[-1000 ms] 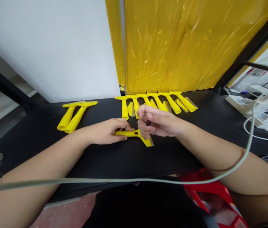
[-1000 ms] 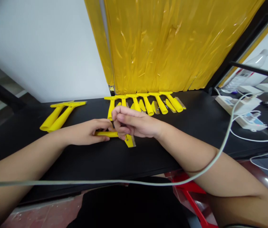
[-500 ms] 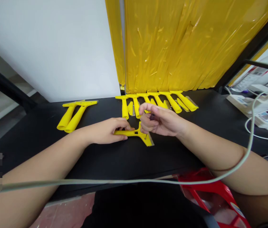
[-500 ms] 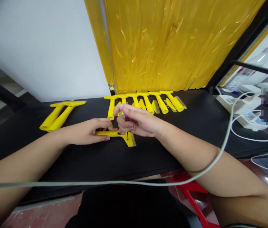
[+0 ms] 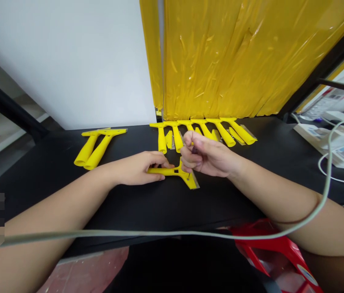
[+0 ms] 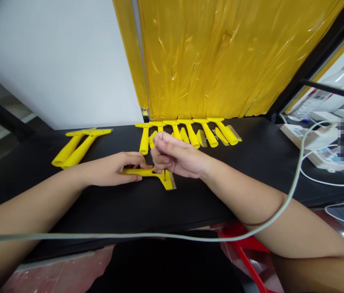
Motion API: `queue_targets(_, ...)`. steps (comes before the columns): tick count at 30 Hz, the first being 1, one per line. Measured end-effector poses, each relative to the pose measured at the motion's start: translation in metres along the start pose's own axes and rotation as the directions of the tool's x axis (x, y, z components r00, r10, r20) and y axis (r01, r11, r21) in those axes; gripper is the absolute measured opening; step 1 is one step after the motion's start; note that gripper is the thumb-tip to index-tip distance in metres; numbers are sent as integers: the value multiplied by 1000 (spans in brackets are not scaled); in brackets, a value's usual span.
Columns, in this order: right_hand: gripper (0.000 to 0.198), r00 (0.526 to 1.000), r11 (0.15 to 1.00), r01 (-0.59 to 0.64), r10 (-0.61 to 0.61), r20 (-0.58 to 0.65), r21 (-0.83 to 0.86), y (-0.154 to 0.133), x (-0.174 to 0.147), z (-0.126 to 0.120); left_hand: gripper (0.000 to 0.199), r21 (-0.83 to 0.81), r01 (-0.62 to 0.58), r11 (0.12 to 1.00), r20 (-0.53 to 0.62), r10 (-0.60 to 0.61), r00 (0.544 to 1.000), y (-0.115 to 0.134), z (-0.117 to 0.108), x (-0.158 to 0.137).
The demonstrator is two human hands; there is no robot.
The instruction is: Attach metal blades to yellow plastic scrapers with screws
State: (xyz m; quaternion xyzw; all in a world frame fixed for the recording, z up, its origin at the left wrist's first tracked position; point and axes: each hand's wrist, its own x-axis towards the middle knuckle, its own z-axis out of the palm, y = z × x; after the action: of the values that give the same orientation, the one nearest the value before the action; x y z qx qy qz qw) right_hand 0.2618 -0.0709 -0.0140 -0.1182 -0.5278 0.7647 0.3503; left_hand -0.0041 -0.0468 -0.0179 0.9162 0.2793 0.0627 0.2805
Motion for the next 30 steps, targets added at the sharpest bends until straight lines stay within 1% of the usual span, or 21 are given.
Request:
queue_targets(3, 35, 1000, 999, 28, -28, -9, -16, 0, 1, -1, 24, -10, -3, 1000, 0, 3, 1000, -1, 0, 0)
queue_targets(5, 37, 999, 999, 33, -33, 20, -31, 0, 2, -3, 24, -16, 0, 1000, -2, 0, 1000, -2, 1, 0)
queue_targets(8, 39, 997, 1000, 5, -3, 75, -15, 1, 2, -6, 23, -22, -2, 1000, -8, 2, 1000, -2, 1, 0)
queue_targets(10, 36, 998, 1000, 6, -6, 65, -1, 1, 1, -5, 22, -21, -11, 1000, -9, 11, 1000, -1, 1, 0)
queue_targets(12, 34, 999, 999, 35, -34, 28, -10, 1, 0, -4, 24, -18, -9, 1000, -8, 9, 1000, -1, 1, 0)
queue_targets(15, 36, 998, 998, 56, -56, 7, -29, 2, -1, -4, 27, -17, 2, 1000, 1, -2, 1000, -2, 1, 0)
queue_targets(19, 39, 998, 999, 47, -46, 52, -27, 3, 1, -7, 27, -16, 14, 1000, 4, -14, 1000, -2, 1, 0)
queue_targets(22, 40, 995, 1000, 9, -8, 103, -10, 2, 1, -7, 26, -19, 14, 1000, 1, -14, 1000, -1, 1, 0)
queue_targets(25, 37, 997, 1000, -8, 7, 72, 22, 0, 0, -3, 24, -24, -2, 1000, -3, 2, 1000, -1, 1, 0)
queue_targets(28, 32, 1000, 999, 27, -27, -2, 46, -1, -1, 1, 23, -23, -2, 1000, -8, 1, 1000, -2, 1, 0)
queue_targets(30, 31, 999, 998, 44, -42, -28, 41, -1, -1, 0, 24, -16, 0, 1000, -10, 0, 1000, -3, 1, 0)
